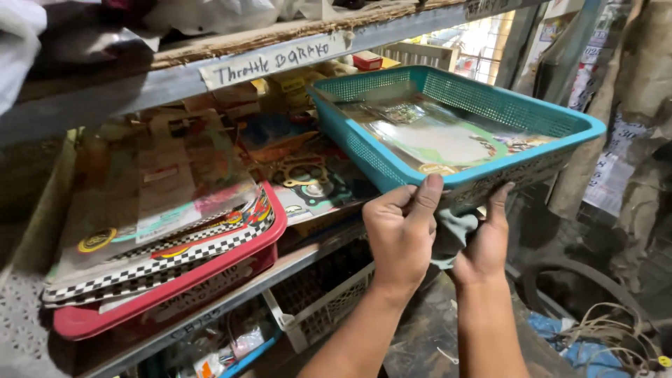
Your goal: The person removes a green gasket from a plastic bag, wipes it with a cloth, and places it into a blue basket. They then move the basket to a shelf, retrieve a white package, and open it to reveal another gasket.
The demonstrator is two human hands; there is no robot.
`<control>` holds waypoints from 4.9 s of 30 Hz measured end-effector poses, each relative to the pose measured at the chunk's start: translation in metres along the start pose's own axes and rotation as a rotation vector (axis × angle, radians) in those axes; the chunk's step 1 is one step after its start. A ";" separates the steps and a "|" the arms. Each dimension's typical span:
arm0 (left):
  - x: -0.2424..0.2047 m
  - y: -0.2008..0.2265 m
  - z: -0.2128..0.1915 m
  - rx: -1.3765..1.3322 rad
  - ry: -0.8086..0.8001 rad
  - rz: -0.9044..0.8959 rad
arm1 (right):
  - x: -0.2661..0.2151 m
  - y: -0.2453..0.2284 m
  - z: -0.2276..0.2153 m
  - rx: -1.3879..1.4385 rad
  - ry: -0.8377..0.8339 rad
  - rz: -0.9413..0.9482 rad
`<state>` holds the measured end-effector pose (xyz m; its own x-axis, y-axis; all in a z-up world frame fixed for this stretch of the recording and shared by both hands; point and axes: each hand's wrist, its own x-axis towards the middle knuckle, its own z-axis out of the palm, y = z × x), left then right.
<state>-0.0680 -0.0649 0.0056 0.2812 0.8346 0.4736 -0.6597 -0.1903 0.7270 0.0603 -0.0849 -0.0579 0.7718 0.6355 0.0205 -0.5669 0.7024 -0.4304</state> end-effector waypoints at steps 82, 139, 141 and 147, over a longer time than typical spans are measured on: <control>0.062 -0.118 -0.028 0.673 -0.201 0.001 | 0.104 0.030 -0.061 -1.254 0.099 -0.408; 0.100 0.037 -0.072 0.027 0.465 -0.116 | 0.130 0.015 0.046 -0.839 0.119 -0.224; 0.106 0.033 -0.077 -0.036 0.477 -0.095 | 0.102 0.019 0.056 -1.059 0.174 -0.502; 0.115 0.001 -0.096 -0.020 0.464 -0.141 | 0.139 0.018 0.003 -0.655 0.143 -0.464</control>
<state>-0.1037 0.0807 0.0132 0.0315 0.9948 0.0964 -0.6519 -0.0527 0.7565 0.1563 0.0167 -0.0597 0.9411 0.2477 0.2302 0.0689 0.5261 -0.8476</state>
